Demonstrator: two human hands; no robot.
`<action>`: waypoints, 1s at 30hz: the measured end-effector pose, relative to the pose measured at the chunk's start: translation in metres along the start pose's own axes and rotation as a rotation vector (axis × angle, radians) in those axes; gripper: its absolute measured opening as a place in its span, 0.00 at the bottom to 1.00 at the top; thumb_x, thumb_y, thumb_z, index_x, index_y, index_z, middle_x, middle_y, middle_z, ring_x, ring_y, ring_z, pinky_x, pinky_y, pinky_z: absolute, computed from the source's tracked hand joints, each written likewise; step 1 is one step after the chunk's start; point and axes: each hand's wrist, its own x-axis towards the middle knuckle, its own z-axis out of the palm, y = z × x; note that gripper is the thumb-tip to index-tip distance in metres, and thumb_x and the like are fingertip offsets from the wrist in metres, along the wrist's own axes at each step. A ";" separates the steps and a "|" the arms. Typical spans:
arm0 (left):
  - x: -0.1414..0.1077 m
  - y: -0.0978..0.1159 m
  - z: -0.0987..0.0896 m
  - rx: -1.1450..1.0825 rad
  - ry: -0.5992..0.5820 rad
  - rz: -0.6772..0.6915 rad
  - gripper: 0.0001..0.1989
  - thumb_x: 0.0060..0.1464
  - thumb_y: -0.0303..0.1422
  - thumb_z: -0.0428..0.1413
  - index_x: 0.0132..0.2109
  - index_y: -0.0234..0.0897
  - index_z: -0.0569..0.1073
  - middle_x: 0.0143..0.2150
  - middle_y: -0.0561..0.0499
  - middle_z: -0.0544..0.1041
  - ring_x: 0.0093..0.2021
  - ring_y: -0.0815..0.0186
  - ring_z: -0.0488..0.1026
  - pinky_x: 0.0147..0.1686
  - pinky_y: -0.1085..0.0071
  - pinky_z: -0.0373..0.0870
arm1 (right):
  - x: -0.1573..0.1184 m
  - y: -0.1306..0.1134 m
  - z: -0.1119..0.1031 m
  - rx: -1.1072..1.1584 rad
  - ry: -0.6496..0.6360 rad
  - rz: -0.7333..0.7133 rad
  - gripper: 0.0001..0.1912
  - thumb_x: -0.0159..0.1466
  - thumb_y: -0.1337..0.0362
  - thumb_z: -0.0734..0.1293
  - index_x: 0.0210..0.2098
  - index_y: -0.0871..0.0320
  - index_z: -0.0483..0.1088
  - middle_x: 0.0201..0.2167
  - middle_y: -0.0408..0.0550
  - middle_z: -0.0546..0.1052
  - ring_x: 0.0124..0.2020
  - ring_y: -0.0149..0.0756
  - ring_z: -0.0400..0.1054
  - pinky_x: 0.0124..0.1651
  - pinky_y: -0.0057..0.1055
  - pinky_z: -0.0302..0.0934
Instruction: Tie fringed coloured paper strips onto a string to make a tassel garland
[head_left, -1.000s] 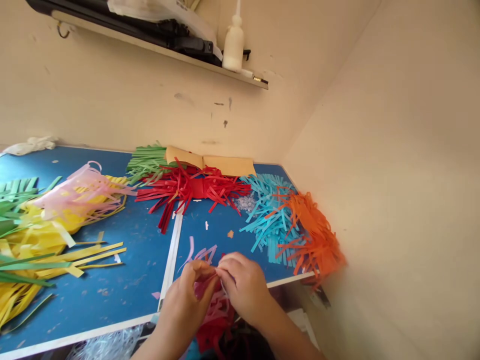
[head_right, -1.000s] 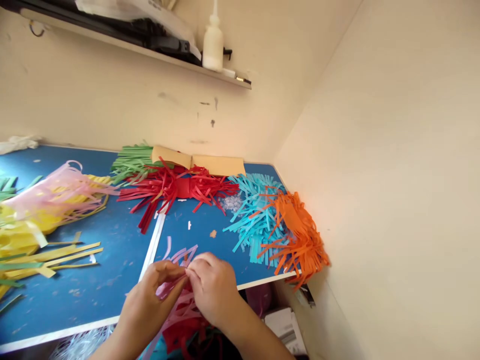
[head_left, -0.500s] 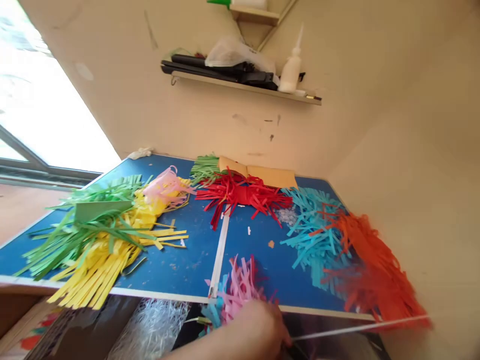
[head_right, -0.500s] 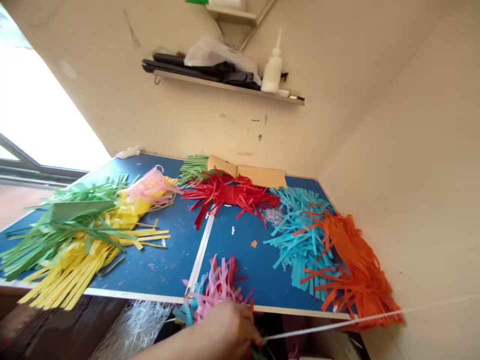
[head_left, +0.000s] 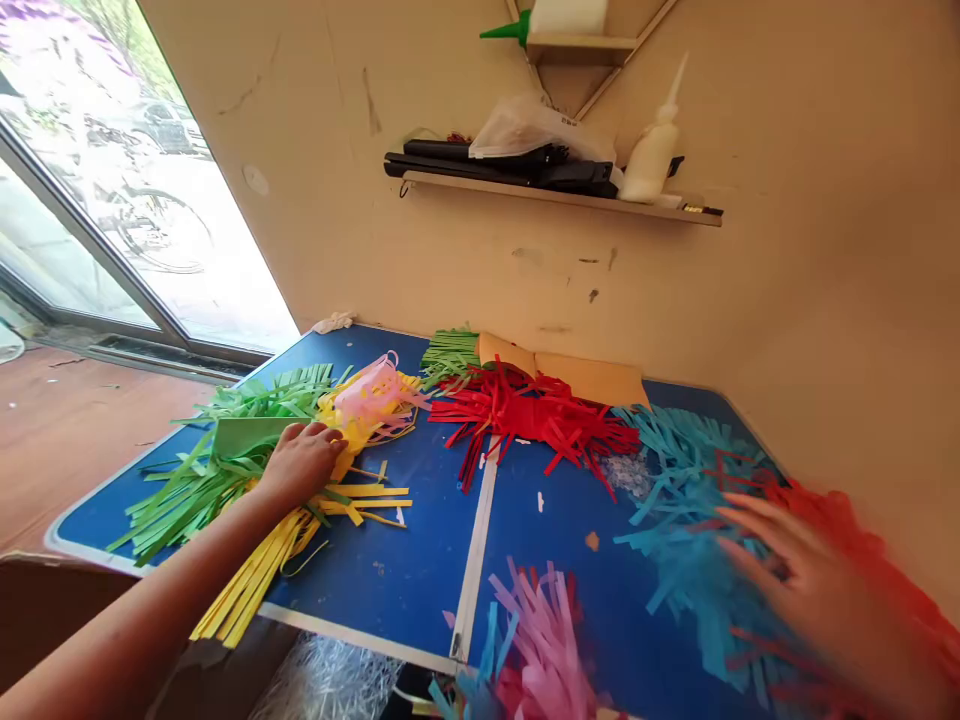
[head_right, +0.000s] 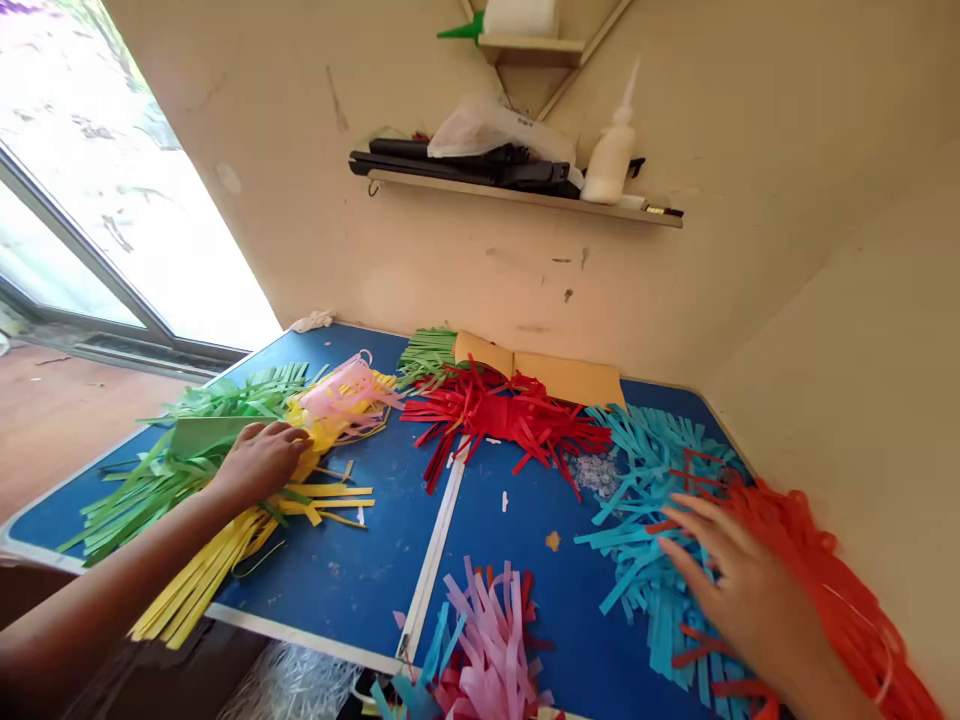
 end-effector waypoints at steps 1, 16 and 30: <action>0.001 -0.006 0.004 0.015 -0.015 0.023 0.10 0.53 0.28 0.50 0.32 0.39 0.77 0.40 0.41 0.80 0.48 0.51 0.71 0.52 0.54 0.56 | 0.008 -0.014 0.011 0.018 -0.058 -0.047 0.24 0.65 0.38 0.59 0.44 0.44 0.77 0.49 0.53 0.78 0.43 0.47 0.76 0.38 0.41 0.73; 0.021 -0.037 -0.010 0.012 -0.183 0.120 0.14 0.56 0.41 0.51 0.31 0.43 0.79 0.37 0.51 0.81 0.40 0.61 0.73 0.41 0.67 0.62 | 0.057 -0.176 0.091 0.402 -0.349 -0.594 0.13 0.71 0.61 0.60 0.46 0.58 0.74 0.47 0.54 0.78 0.46 0.42 0.74 0.47 0.38 0.70; 0.031 0.062 -0.050 0.310 0.198 -0.126 0.17 0.57 0.31 0.44 0.39 0.28 0.76 0.36 0.36 0.78 0.40 0.50 0.73 0.41 0.57 0.62 | 0.057 -0.228 0.107 1.062 -0.608 -0.047 0.10 0.61 0.59 0.69 0.36 0.57 0.79 0.36 0.49 0.80 0.37 0.36 0.73 0.43 0.32 0.63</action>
